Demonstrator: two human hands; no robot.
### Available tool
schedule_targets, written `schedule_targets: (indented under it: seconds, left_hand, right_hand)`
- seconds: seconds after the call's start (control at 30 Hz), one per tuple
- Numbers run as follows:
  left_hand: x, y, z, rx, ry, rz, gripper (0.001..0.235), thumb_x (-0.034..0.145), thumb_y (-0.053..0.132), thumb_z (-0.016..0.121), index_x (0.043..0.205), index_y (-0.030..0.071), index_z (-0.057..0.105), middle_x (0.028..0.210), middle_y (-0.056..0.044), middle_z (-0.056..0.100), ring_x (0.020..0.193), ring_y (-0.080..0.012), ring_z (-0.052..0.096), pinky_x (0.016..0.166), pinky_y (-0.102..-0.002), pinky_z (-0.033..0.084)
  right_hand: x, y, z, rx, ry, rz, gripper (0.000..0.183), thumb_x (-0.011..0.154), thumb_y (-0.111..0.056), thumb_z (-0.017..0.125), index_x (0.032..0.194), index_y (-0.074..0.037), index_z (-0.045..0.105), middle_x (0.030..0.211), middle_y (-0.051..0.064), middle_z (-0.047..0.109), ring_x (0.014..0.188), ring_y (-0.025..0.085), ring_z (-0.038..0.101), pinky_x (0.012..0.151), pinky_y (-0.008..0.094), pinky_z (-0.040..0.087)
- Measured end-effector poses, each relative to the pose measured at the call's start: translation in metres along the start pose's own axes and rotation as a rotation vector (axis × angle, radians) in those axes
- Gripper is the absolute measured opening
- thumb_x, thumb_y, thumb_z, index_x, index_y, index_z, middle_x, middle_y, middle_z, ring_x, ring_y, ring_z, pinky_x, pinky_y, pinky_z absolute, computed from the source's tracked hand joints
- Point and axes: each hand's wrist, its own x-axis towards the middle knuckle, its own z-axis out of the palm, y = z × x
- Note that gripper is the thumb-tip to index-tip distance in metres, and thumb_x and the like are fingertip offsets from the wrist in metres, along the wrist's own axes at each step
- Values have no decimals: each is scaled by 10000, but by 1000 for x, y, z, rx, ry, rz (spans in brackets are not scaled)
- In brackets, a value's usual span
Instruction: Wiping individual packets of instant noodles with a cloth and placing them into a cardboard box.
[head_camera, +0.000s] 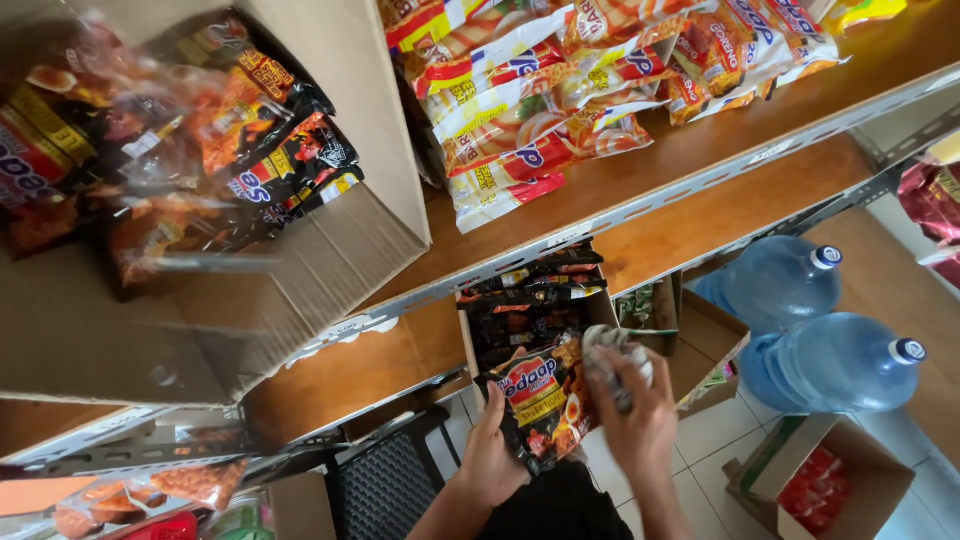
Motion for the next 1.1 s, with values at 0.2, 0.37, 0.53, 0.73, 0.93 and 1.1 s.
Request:
schedule_targets:
  seconds: [0.2, 0.37, 0.53, 0.73, 0.93, 1.1]
  left_hand:
    - [7, -14, -51, -329, -51, -17, 769, 1091, 613, 325, 1499, -35, 399, 1340, -239, 562, 1185, -367, 586, 1018, -486, 529]
    - [8, -4, -8, -248, 310, -5, 765, 978, 627, 349, 1460, 45, 467, 1414, -198, 581, 1289, -377, 547, 1079, -528, 455]
    - [6, -7, 2, -199, 155, 44, 735, 983, 583, 362, 1506, 70, 419, 1515, -181, 522, 1374, -362, 518, 1142, -522, 413]
    - [13, -10, -48, -431, -240, 8, 758, 1072, 628, 408, 1524, 19, 399, 1497, -197, 492, 1374, -342, 494, 1204, -489, 398]
    - [11, -6, -14, -467, 238, 60, 729, 983, 560, 406, 1469, 20, 457, 1493, -189, 525, 1332, -353, 546, 1112, -499, 457]
    - [5, -9, -33, -142, 91, 67, 793, 1031, 595, 383, 1541, -11, 365, 1499, -214, 496, 1374, -372, 507, 1156, -506, 423]
  right_hand:
    - [-26, -85, -22, 225, -32, -278, 363, 834, -167, 752, 1161, -47, 646, 1149, 173, 665, 921, 277, 719, 647, 356, 606]
    - [-37, -3, 8, 79, 94, -297, 432, 847, -127, 750, 1195, 55, 572, 1132, 151, 665, 847, 269, 694, 622, 354, 583]
    - [-14, 23, 2, 271, 80, 244, 235, 895, -133, 682, 1096, -19, 720, 1288, 237, 575, 838, 275, 729, 515, 364, 584]
    - [-59, -32, 9, 132, 30, -350, 388, 709, -140, 746, 1096, -110, 746, 1218, 190, 605, 1082, 347, 619, 844, 471, 560]
    - [-24, 21, 21, 209, 294, -69, 273, 928, -156, 716, 1199, -119, 718, 1339, 201, 583, 1234, 333, 588, 989, 421, 573]
    - [-34, -36, 9, 259, 48, -119, 281, 890, -137, 714, 1167, -95, 737, 1249, 181, 620, 1129, 313, 639, 927, 406, 558]
